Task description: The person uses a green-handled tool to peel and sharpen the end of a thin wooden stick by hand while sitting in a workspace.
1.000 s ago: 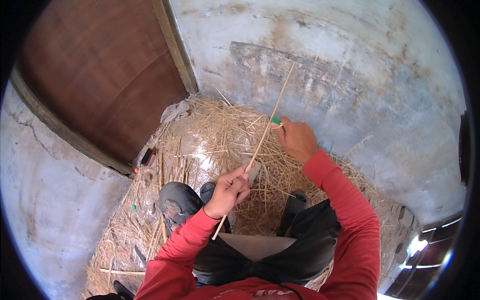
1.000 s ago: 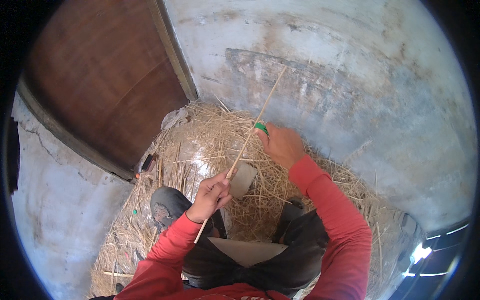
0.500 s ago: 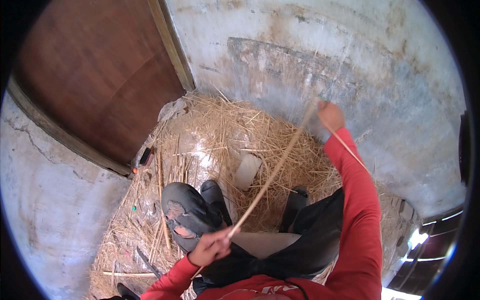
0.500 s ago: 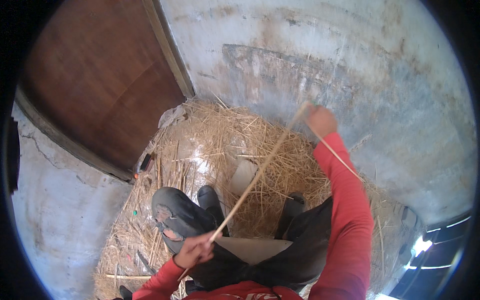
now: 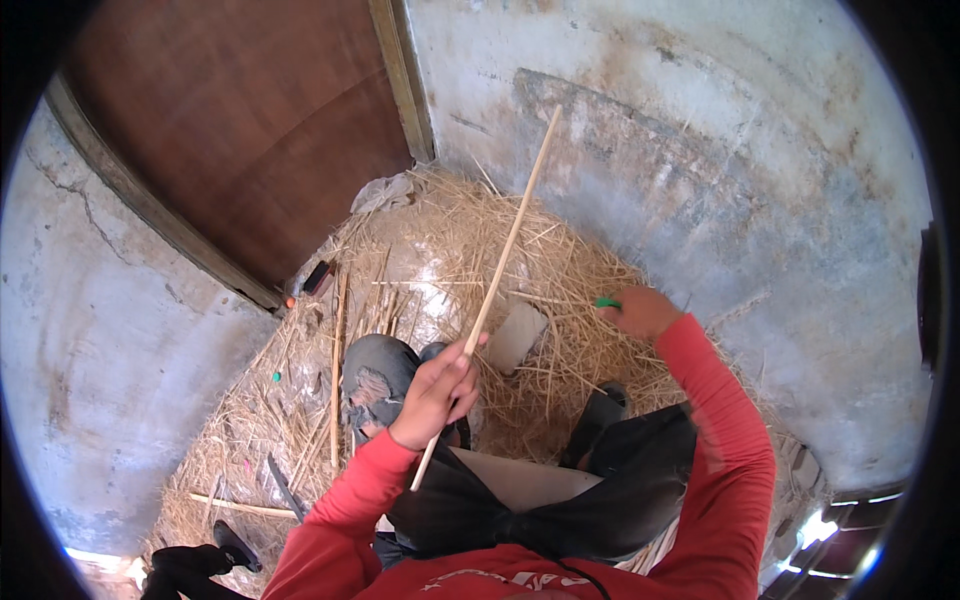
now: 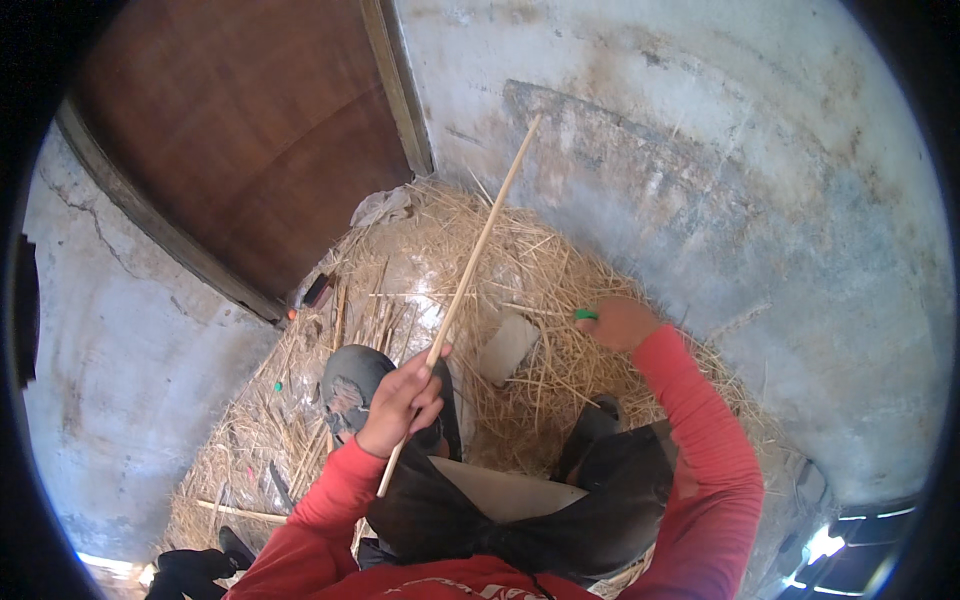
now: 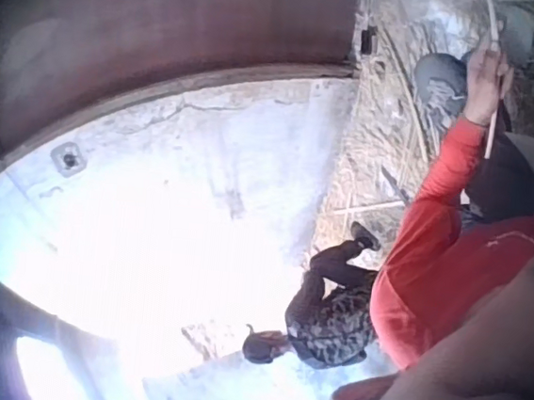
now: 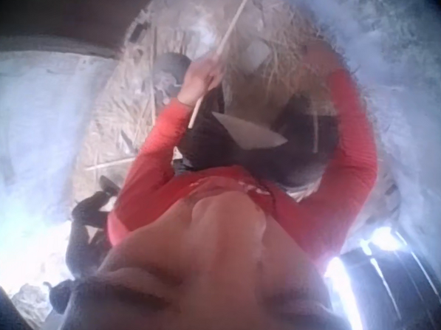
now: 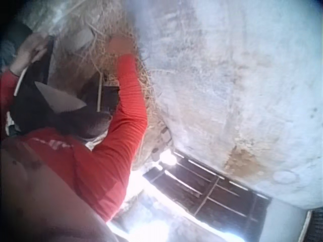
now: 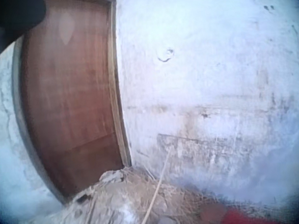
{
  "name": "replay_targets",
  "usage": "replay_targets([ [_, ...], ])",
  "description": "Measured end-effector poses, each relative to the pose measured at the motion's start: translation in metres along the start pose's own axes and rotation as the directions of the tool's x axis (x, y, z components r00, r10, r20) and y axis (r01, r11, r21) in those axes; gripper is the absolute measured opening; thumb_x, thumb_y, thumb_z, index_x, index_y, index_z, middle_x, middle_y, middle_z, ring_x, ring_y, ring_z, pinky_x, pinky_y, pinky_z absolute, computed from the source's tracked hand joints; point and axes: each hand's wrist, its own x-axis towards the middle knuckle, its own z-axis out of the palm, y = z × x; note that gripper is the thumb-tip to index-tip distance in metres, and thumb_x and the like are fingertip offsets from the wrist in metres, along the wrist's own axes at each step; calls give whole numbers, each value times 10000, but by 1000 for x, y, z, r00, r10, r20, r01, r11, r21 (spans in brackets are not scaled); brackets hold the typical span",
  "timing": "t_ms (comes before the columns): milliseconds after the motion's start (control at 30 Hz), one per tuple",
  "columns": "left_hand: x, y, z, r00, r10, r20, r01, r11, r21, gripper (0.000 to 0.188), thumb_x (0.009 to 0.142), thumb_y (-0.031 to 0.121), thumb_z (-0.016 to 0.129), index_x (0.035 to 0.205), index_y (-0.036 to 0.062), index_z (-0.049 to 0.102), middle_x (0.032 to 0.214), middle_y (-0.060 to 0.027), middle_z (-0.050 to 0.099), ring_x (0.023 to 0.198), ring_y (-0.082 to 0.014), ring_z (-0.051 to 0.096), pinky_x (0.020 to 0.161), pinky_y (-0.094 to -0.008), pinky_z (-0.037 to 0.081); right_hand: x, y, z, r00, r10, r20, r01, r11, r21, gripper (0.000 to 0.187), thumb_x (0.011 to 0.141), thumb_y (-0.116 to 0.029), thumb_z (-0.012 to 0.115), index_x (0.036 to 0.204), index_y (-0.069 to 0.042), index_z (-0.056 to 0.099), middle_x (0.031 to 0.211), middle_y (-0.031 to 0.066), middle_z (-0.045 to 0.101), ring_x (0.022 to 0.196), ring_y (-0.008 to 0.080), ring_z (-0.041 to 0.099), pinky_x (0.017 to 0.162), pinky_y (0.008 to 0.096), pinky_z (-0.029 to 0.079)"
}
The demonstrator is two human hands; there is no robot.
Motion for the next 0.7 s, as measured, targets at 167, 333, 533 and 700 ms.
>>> replay_targets([
  [167,29,-1,12,998,31,-49,-31,1000,-2,465,1095,238,423,1502,13,405,677,47,308,486,-63,240,449,-218,236,-28,-87,-36,935,-160,-316,262,913,313,459,1035,-430,501,970,-14,685,706,208,636,638,391,640,616,497,482],
  [333,43,-15,11,999,18,28,-20,998,61,452,1109,230,398,1523,49,401,685,34,351,472,-67,325,445,-225,272,-53,-126,-39,876,-257,-408,435,788,436,435,1030,-405,512,936,-11,670,653,224,603,579,428,605,574,507,471],
  [533,44,-22,21,999,24,23,-26,995,97,458,1105,212,415,1529,39,393,669,36,342,468,-66,312,449,-227,271,-53,-140,-21,888,-302,-347,432,806,405,405,1035,-381,524,1008,-7,677,596,233,546,540,430,565,538,502,445],
  [700,26,-22,20,997,-56,50,48,990,135,443,1099,143,395,1522,13,395,635,43,320,464,-59,290,456,-227,267,-26,-110,-19,943,-125,-308,255,866,430,496,1054,-445,444,1041,-20,701,650,207,589,589,406,596,610,518,480],
])
